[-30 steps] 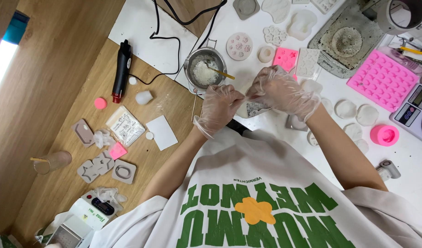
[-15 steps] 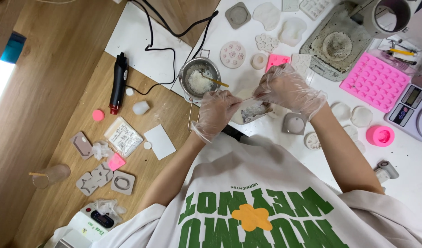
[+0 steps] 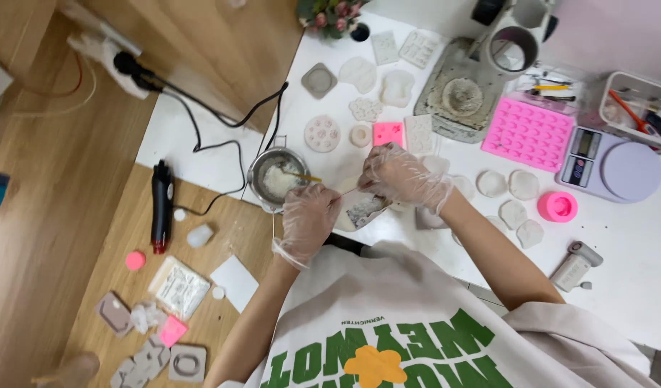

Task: Preparing soy wax flakes by scooping them into a melting pot.

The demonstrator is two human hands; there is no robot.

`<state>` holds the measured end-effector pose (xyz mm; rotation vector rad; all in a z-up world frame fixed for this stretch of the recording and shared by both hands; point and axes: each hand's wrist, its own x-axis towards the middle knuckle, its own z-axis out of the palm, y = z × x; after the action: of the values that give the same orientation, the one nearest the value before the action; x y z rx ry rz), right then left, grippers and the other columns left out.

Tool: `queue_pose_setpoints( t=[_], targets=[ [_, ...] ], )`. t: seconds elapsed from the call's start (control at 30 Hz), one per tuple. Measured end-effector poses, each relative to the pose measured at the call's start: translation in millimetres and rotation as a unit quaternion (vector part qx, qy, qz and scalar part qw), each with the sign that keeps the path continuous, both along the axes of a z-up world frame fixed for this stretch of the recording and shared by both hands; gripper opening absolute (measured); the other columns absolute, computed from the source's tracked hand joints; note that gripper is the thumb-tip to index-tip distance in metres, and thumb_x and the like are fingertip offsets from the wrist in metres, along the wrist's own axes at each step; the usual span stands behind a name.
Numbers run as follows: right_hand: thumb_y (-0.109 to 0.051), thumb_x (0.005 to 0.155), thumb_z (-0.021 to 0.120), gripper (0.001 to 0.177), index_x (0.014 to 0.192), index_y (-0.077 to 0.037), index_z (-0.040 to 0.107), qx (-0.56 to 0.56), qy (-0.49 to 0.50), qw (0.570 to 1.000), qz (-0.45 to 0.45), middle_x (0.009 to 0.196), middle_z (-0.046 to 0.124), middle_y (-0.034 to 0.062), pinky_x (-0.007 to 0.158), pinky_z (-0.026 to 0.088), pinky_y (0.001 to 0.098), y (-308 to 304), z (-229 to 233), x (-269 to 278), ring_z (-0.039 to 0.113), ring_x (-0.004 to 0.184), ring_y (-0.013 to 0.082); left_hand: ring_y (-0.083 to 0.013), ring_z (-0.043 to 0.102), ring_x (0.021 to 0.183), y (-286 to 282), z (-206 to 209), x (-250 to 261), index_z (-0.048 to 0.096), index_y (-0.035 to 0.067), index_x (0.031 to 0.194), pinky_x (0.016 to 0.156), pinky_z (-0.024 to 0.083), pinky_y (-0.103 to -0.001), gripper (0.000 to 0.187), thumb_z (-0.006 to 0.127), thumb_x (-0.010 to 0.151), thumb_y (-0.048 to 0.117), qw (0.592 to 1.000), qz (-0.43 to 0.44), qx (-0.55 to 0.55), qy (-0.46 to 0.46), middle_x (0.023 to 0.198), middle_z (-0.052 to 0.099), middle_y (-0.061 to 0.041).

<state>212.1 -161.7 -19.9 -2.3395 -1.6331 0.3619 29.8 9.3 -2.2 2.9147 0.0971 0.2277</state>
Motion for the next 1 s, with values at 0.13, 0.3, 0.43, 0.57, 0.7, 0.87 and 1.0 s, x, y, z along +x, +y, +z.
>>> queue_pose_setpoints(
  t=[0.13,0.3,0.43,0.57,0.7,0.87,1.0],
  targets=[
    [-0.075,0.074,0.071,0.053,0.112,-0.037,0.067,-0.044,-0.005,0.996,-0.08,0.118,0.06,-0.0021,0.089,0.055,0.0393,-0.5,-8.8,14.5,0.064,0.109,0.0252,-0.0298,0.074,0.088,-13.5,48.2,15.1,0.069,0.022,0.118,0.082,0.056,-0.05,0.025,0.061,0.099,0.037,0.988,0.003,-0.139,0.061,0.089,0.074,-0.005],
    [-0.036,0.071,0.084,0.024,0.076,-0.014,0.074,0.05,0.034,0.995,-0.073,0.079,0.071,-0.0023,0.1,0.042,0.0391,-25.8,17.8,30.0,0.06,0.083,0.0197,-0.0263,0.066,0.074,-9.2,24.3,27.0,0.074,0.01,0.09,0.075,0.049,-0.039,0.01,0.068,0.085,0.016,0.991,-0.061,-0.113,-0.041,0.085,0.072,-0.003],
    [-0.036,0.075,0.078,0.027,0.087,-0.012,0.078,0.039,0.088,0.975,-0.198,0.084,0.074,0.008,0.078,0.052,0.0379,-27.1,21.0,20.6,0.066,0.074,0.0271,-0.0219,0.068,0.074,6.8,5.9,20.6,0.075,0.009,0.095,0.077,0.049,-0.037,0.012,0.07,0.088,0.017,0.991,-0.09,-0.095,-0.009,0.084,0.072,-0.003],
    [-0.022,0.075,0.082,0.014,0.084,-0.012,0.08,0.183,0.282,0.921,-0.199,0.083,0.079,-0.0039,0.077,0.055,0.0267,-35.6,22.1,-2.3,0.069,0.07,0.0119,-0.0229,0.067,0.078,22.9,-5.7,13.6,0.074,0.01,0.098,0.084,0.047,-0.036,0.011,0.07,0.09,0.017,0.993,-0.089,-0.08,-0.012,0.085,0.071,-0.003],
    [-0.012,0.074,0.083,0.012,0.083,-0.007,0.077,0.286,0.305,0.885,-0.205,0.078,0.076,-0.0008,0.067,0.055,0.027,-43.8,11.2,-26.9,0.067,0.067,0.0121,-0.018,0.066,0.084,27.1,-5.2,13.1,0.074,0.017,0.099,0.092,0.043,-0.033,0.012,0.067,0.094,0.024,0.995,-0.092,0.005,0.024,0.083,0.068,0.002],
    [-0.02,0.079,0.077,0.008,0.078,-0.013,0.073,0.255,0.195,0.918,-0.234,0.083,0.069,-0.0056,0.083,0.051,0.0312,-45.3,20.2,-52.3,0.061,0.087,0.0169,-0.0168,0.067,0.087,29.3,19.8,18.4,0.074,0.013,0.099,0.094,0.042,-0.033,0.01,0.072,0.09,0.016,0.989,-0.137,-0.007,-0.048,0.092,0.072,0.003],
    [-0.021,0.082,0.074,0.012,0.084,-0.009,0.075,0.213,0.112,0.943,-0.232,0.091,0.068,0.0002,0.086,0.052,0.034,-43.3,16.5,-53.5,0.064,0.091,0.0206,-0.0212,0.068,0.085,26.6,34.9,28.0,0.074,0.011,0.098,0.087,0.047,-0.036,0.013,0.071,0.088,0.017,0.987,-0.149,-0.037,-0.041,0.09,0.072,-0.002]
  ],
)
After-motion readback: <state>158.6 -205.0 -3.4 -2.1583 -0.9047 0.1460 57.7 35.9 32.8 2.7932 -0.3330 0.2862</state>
